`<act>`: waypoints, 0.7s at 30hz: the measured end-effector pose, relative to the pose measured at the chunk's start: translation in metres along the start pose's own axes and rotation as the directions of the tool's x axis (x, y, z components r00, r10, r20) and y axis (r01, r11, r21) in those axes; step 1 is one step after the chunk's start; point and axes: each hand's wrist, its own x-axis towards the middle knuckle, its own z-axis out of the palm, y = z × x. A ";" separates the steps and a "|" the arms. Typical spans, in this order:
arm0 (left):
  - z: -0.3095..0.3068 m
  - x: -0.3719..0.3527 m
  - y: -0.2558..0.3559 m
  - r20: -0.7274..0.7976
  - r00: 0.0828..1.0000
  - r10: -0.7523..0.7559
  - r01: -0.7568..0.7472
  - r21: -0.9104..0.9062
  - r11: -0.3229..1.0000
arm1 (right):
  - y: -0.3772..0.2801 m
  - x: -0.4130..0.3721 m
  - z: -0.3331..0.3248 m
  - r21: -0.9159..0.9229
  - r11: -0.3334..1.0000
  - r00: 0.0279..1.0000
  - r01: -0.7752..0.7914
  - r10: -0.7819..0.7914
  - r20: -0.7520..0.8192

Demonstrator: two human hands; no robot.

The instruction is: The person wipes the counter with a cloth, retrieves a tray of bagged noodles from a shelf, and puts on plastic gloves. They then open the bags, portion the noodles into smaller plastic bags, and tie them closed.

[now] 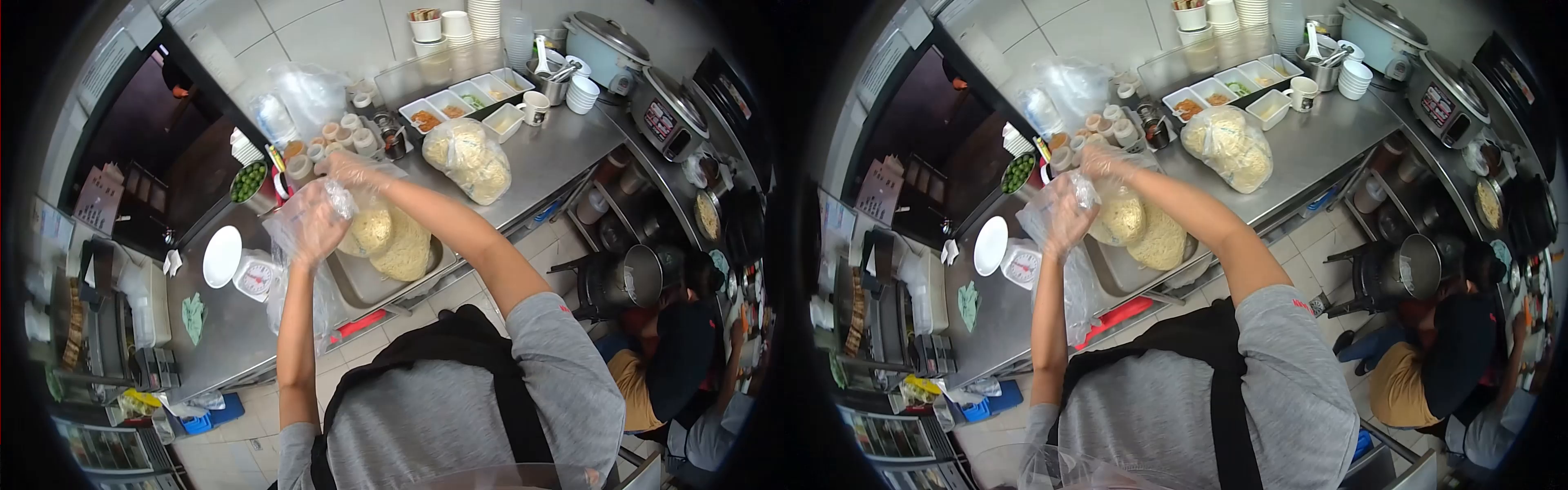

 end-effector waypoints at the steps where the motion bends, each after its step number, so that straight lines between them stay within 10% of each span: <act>1: -0.001 -0.001 0.005 0.003 0.999 -0.050 0.050 -0.055 0.997 | 0.008 0.007 0.004 0.020 1.000 1.000 -0.014 0.014 -0.020; 8: 0.002 -0.016 0.000 0.037 0.999 0.030 -0.036 0.192 0.981 | 0.023 0.022 0.009 0.082 0.996 0.997 -0.037 0.042 -0.060; 11: -0.011 -0.025 0.000 0.083 0.996 -0.010 -0.008 0.217 0.976 | 0.014 0.005 0.014 -0.161 0.979 0.975 0.125 -0.151 -0.162; 18: -0.006 -0.023 -0.042 0.006 0.940 0.340 -0.286 0.554 0.782 | 0.006 -0.003 0.024 0.246 0.967 0.953 0.070 0.009 -0.304; 21: -0.005 -0.014 -0.035 0.348 0.931 0.113 -0.302 0.555 0.775 | 0.037 0.004 0.046 0.283 0.955 0.921 0.088 0.031 -0.389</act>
